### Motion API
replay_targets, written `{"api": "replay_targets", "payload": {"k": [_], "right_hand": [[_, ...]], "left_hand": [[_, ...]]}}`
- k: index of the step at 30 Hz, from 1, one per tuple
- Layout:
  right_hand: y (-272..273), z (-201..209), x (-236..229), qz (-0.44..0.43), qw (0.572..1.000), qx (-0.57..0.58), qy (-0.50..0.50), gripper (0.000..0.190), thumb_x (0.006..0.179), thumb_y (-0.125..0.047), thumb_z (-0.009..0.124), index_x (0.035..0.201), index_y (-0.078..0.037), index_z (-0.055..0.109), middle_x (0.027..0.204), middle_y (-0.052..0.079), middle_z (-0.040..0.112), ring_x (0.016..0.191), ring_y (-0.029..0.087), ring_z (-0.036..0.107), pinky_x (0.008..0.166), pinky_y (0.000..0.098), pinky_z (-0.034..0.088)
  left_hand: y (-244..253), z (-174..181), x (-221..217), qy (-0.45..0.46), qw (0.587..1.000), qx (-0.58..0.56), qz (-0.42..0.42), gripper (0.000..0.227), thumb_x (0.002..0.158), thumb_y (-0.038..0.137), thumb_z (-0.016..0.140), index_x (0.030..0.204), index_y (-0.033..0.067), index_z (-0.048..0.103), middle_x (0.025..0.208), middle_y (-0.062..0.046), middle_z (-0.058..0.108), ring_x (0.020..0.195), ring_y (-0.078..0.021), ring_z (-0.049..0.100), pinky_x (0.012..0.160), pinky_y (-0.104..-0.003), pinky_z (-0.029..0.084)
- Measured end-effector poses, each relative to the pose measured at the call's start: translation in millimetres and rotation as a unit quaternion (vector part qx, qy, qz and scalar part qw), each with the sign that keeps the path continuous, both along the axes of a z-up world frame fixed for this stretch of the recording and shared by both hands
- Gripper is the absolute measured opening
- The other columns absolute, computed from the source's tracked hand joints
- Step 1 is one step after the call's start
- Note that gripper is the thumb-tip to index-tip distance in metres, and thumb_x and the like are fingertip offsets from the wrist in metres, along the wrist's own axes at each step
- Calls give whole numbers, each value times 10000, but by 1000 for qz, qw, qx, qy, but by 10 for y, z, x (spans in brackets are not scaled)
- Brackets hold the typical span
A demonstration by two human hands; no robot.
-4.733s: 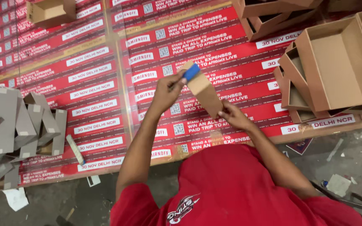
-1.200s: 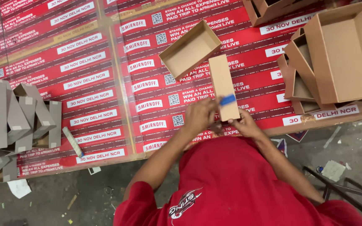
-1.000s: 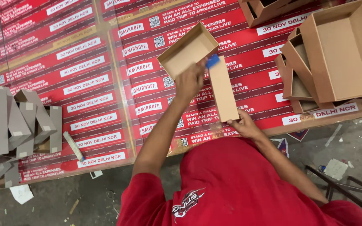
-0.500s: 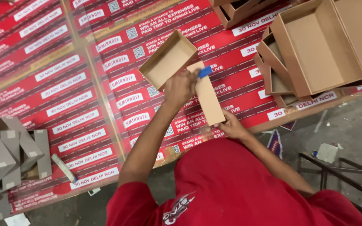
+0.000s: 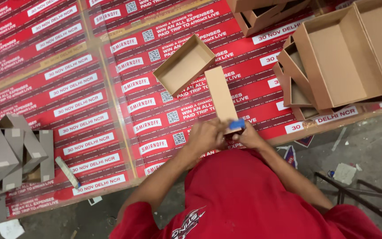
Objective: The person repeatedly picks up small cardboard boxes, applies glue to the edges with a blue glue gun, and places the boxes into a larger cardboard box. The process is repeated continuously throughout the clip.
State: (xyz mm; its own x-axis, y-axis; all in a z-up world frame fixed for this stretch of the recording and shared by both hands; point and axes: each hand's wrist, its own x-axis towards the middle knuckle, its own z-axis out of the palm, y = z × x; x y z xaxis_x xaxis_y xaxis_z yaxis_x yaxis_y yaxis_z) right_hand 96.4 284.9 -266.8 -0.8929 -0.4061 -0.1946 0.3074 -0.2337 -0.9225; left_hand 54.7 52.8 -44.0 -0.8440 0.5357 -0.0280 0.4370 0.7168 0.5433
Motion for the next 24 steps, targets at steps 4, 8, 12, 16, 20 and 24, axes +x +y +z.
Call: {"api": "replay_targets", "payload": {"k": [4, 8, 12, 16, 20, 24], "right_hand": [[-53, 149, -142, -32, 997, 28, 66, 638, 946, -443, 669, 1378, 11, 550, 1208, 72, 703, 1119, 170, 657, 949, 327, 550], [-78, 377, -154, -20, 996, 66, -60, 534, 982, -421, 634, 1299, 8, 620, 1116, 116, 750, 1023, 208, 720, 922, 358, 604], [-51, 663, -254, 33, 996, 70, -52, 454, 948, -324, 677, 1272, -9, 639, 1105, 132, 763, 1018, 215, 740, 932, 371, 628], [-132, 809, -334, 50, 992, 115, -23, 407, 954, -252, 726, 1233, 39, 671, 1116, 155, 763, 1041, 228, 733, 915, 394, 634], [-135, 984, -445, -24, 987, 144, 63, 525, 893, -210, 767, 1321, 0, 545, 1168, 107, 705, 1094, 197, 683, 911, 366, 602], [-117, 1198, -392, -66, 994, 10, 91, 511, 910, -156, 751, 1338, -12, 513, 1195, 70, 671, 1130, 164, 650, 955, 330, 574]], "left_hand": [[-17, -86, -845, 41, 985, -74, 148, 214, 1054, 294, 554, 1084, 202, 744, 879, -117, 710, 663, -304, 699, 556, -471, 524], [-289, -132, -1640, 96, 961, 4, 258, 297, 1013, 309, 626, 985, 54, 776, 725, -180, 705, 622, -345, 681, 569, -482, 502], [-420, 9, -1750, -38, 963, 179, 201, 320, 981, 217, 645, 1256, 82, 737, 737, -156, 726, 542, -271, 633, 530, -421, 476], [-359, 264, -1218, -55, 974, 185, 117, 253, 1004, 194, 692, 1241, 148, 765, 723, -143, 648, 547, -198, 555, 558, -391, 443], [-240, 594, -667, -17, 989, 133, 64, 288, 947, 181, 665, 1217, 198, 762, 808, -72, 722, 599, -201, 643, 539, -394, 489], [-170, 833, -501, 24, 990, 136, 21, 300, 952, 230, 682, 1246, 222, 746, 809, -72, 701, 649, -236, 659, 589, -412, 511]]}}
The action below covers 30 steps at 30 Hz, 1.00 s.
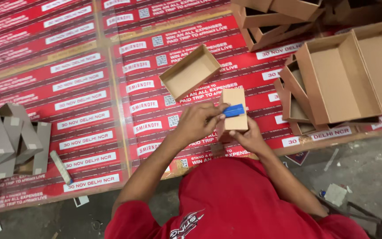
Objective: The person repeatedly picks up small cardboard boxes, applies glue to the edges with a blue glue gun, and places the boxes into a larger cardboard box. The process is repeated continuously throughout the clip.
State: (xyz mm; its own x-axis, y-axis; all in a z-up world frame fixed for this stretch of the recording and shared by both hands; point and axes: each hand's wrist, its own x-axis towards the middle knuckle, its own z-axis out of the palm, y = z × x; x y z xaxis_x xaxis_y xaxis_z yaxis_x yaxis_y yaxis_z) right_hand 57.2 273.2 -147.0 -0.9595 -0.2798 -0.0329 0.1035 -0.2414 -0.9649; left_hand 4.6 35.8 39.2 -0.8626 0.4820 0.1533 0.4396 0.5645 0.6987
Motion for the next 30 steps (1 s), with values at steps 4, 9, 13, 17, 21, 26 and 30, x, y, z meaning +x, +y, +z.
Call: {"api": "replay_targets", "payload": {"k": [4, 9, 13, 17, 21, 26, 30], "right_hand": [[-74, 27, 103, 30, 998, 54, -21, 382, 933, -134, 746, 1259, -10, 591, 1055, 60, 710, 979, 144, 687, 858, 322, 595], [-14, -207, 154, 44, 996, 67, 28, 279, 942, -120, 726, 1179, -18, 621, 1022, 25, 717, 954, 105, 680, 847, 293, 582], [4, -407, 377, 10, 997, 71, 17, 193, 977, -102, 720, 1131, -12, 647, 978, 25, 715, 894, 103, 662, 790, 278, 562], [14, -358, 270, -12, 997, 77, 17, 212, 942, -89, 679, 1142, -19, 659, 983, 23, 745, 913, 105, 708, 807, 277, 594], [101, -199, 179, 42, 993, 103, 26, 231, 889, -41, 727, 1112, -3, 678, 981, 54, 753, 903, 120, 709, 783, 293, 597], [118, -247, 277, 54, 996, 72, 14, 312, 866, -51, 764, 1145, 15, 642, 1053, 74, 743, 994, 145, 710, 871, 319, 599], [185, -498, 182, 32, 998, 37, 49, 402, 914, -194, 755, 1225, 4, 596, 1057, 33, 658, 950, 104, 617, 814, 282, 541]], "left_hand": [[-14, 36, -145, 51, 995, -23, 80, 349, 948, 210, 664, 1289, 229, 737, 796, -66, 685, 674, -250, 669, 585, -427, 503], [-9, -53, -296, 94, 988, -115, 41, 336, 922, 259, 691, 1254, 237, 736, 783, -52, 698, 638, -260, 679, 536, -437, 508], [29, -55, 108, 64, 991, -117, -11, 364, 895, 249, 696, 1256, 229, 740, 820, -54, 714, 616, -264, 674, 515, -420, 512], [65, 135, 660, 58, 961, -225, -147, 139, 954, 261, 693, 1052, 273, 791, 810, -31, 718, 689, -239, 700, 579, -426, 520], [31, 155, 814, -18, 996, -22, -80, 346, 904, 225, 702, 1247, 225, 753, 817, -50, 711, 660, -241, 699, 532, -403, 523], [96, -18, 637, 16, 1000, -7, 10, 392, 904, 203, 688, 1294, 201, 728, 906, -51, 720, 727, -255, 712, 594, -394, 547], [226, -52, 348, 65, 991, -113, 24, 419, 870, 197, 675, 1285, 225, 727, 889, -58, 724, 646, -261, 709, 512, -422, 526]]}}
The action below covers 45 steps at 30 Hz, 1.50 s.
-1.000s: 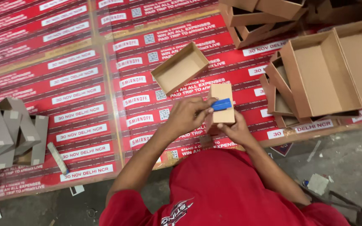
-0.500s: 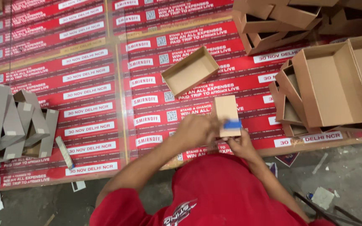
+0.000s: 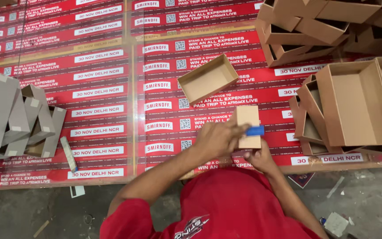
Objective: The person repeatedly picks up small cardboard boxes, applies glue to the edges with a blue glue gun, and places the boxes into a larger cardboard box. The process is repeated continuously throughout the clip.
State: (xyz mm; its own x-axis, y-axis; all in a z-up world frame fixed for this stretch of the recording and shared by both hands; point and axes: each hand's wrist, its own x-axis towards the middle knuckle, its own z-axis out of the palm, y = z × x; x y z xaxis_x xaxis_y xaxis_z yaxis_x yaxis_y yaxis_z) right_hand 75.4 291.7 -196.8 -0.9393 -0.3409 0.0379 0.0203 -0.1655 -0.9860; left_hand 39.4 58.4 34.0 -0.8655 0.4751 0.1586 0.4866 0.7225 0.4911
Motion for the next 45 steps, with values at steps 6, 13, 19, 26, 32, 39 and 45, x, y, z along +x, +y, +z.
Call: {"api": "replay_targets", "payload": {"k": [6, 13, 19, 26, 32, 39, 45], "right_hand": [[93, -360, 86, -68, 997, 25, 2, 410, 977, -301, 717, 1195, 16, 577, 957, 29, 646, 856, 114, 600, 743, 283, 523], [307, -397, -4, -193, 830, 315, 418, 200, 1242, -162, 511, 1289, 28, 549, 1155, 138, 610, 994, 125, 574, 926, 290, 540], [151, -50, -129, -71, 989, -124, -33, 359, 977, -364, 729, 1009, -34, 593, 826, -56, 545, 721, 40, 447, 638, 214, 336], [5, 385, -114, -51, 996, -74, 12, 415, 974, -422, 748, 970, -31, 610, 845, -37, 591, 775, 59, 506, 689, 225, 399], [-53, 524, -135, -27, 999, -44, 12, 449, 948, -450, 761, 956, -21, 632, 855, -28, 616, 793, 61, 541, 686, 220, 424], [-67, 532, -129, -12, 999, -43, -22, 447, 919, -421, 779, 1001, -7, 631, 869, -14, 641, 805, 70, 569, 690, 222, 453], [35, 304, -159, -27, 996, -82, 7, 426, 977, -433, 741, 1008, -18, 650, 922, -17, 661, 848, 69, 602, 751, 226, 497]], "left_hand": [[-284, -191, -855, -6, 979, -164, 123, 295, 924, 209, 660, 1205, 223, 751, 845, -83, 707, 710, -274, 706, 564, -442, 511], [-383, -557, -733, -79, 974, 188, 99, 330, 991, 269, 670, 1296, 156, 724, 750, -125, 655, 633, -248, 627, 589, -404, 457], [-198, -435, -678, -55, 969, 228, 82, 325, 987, 267, 682, 1290, 158, 722, 753, -74, 621, 593, -173, 567, 557, -378, 432], [-173, -547, -551, -5, 964, 240, 118, 349, 983, 219, 705, 1325, 146, 706, 708, -58, 554, 540, -143, 511, 507, -351, 404], [-225, -484, -529, 32, 965, 235, 114, 342, 970, 181, 732, 1307, 125, 715, 710, -51, 546, 531, -137, 507, 493, -343, 395], [-240, -462, -422, 42, 966, 242, 81, 328, 973, 160, 748, 1298, 137, 706, 741, -32, 580, 535, -141, 536, 504, -354, 415], [-164, -319, 95, 58, 978, 199, -6, 410, 927, 80, 705, 1332, 141, 683, 781, -52, 570, 582, -186, 571, 521, -365, 432]]}}
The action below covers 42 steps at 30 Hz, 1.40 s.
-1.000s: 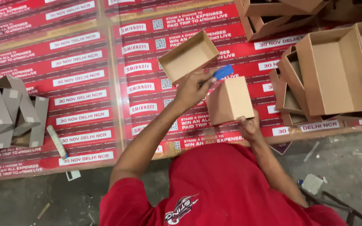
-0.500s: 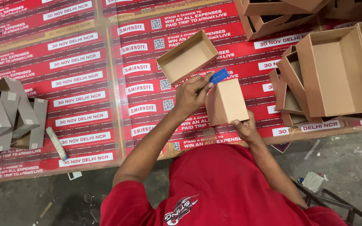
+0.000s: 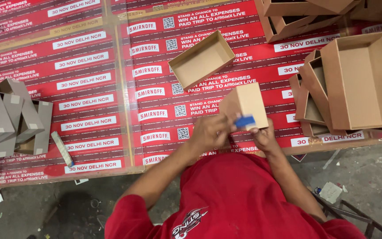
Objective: The person repeatedly picks up small cardboard boxes, applies glue to the edges with a blue glue gun, and places the boxes into a larger cardboard box. The process is repeated continuously throughout the clip.
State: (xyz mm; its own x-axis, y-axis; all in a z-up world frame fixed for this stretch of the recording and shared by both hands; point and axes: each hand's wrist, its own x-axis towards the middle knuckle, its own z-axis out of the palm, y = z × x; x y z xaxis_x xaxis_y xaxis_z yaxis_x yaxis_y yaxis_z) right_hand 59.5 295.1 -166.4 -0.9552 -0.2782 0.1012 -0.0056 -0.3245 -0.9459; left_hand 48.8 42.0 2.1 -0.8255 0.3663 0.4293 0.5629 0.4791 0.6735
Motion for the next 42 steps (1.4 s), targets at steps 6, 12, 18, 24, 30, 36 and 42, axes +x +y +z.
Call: {"api": "replay_targets", "payload": {"k": [6, 12, 18, 24, 30, 36, 42], "right_hand": [[10, -106, 76, 25, 997, 79, -1, 479, 937, -451, 745, 1075, 4, 682, 937, -13, 678, 864, 66, 602, 747, 228, 495], [0, 54, 30, 65, 996, 42, -50, 384, 893, -293, 772, 1098, 19, 683, 892, -3, 667, 829, 84, 578, 719, 237, 463], [-13, 292, 132, 126, 988, 24, -84, 382, 829, -131, 800, 1142, 35, 660, 1035, 47, 681, 974, 127, 638, 835, 268, 526], [63, 275, 177, 174, 971, 101, -127, 314, 848, 21, 785, 1158, 41, 742, 1057, 146, 761, 927, 178, 687, 783, 318, 542], [9, -80, 183, 131, 979, 120, -102, 249, 907, 4, 702, 1155, 3, 723, 1126, 71, 764, 1080, 139, 702, 989, 326, 562], [40, -571, 221, 47, 988, 102, -103, 194, 947, -68, 704, 1130, -7, 723, 1073, 54, 755, 1008, 130, 696, 921, 309, 565], [37, -684, 314, 16, 987, 101, -120, 238, 966, -171, 735, 1129, 3, 724, 1066, 76, 759, 985, 137, 691, 890, 312, 567]], "left_hand": [[45, -198, 316, -88, 994, 50, 41, 366, 919, 77, 719, 1285, 93, 720, 720, -57, 576, 517, -172, 555, 472, -361, 423], [-211, -332, -481, -28, 976, -4, 217, 179, 961, 131, 680, 1129, 181, 720, 834, -46, 681, 657, -205, 663, 581, -357, 501], [-466, -249, -720, -219, 951, 126, 176, 367, 1018, 214, 653, 1381, 173, 676, 769, -103, 626, 562, -150, 494, 542, -336, 410], [-285, -226, -201, -297, 955, 15, 1, 353, 965, 200, 655, 1313, 203, 718, 815, -101, 735, 610, -180, 611, 597, -385, 490], [-20, -292, 73, -225, 966, -119, -37, 317, 903, 210, 709, 1216, 196, 757, 895, -94, 744, 771, -276, 726, 679, -449, 560], [170, -624, 112, -173, 973, -151, -37, 563, 745, 255, 738, 1304, 196, 692, 836, -81, 701, 693, -277, 701, 596, -445, 546], [278, -772, -681, -95, 971, -202, 91, 335, 979, 212, 546, 1261, 260, 721, 829, -109, 688, 639, -308, 680, 512, -470, 503]]}}
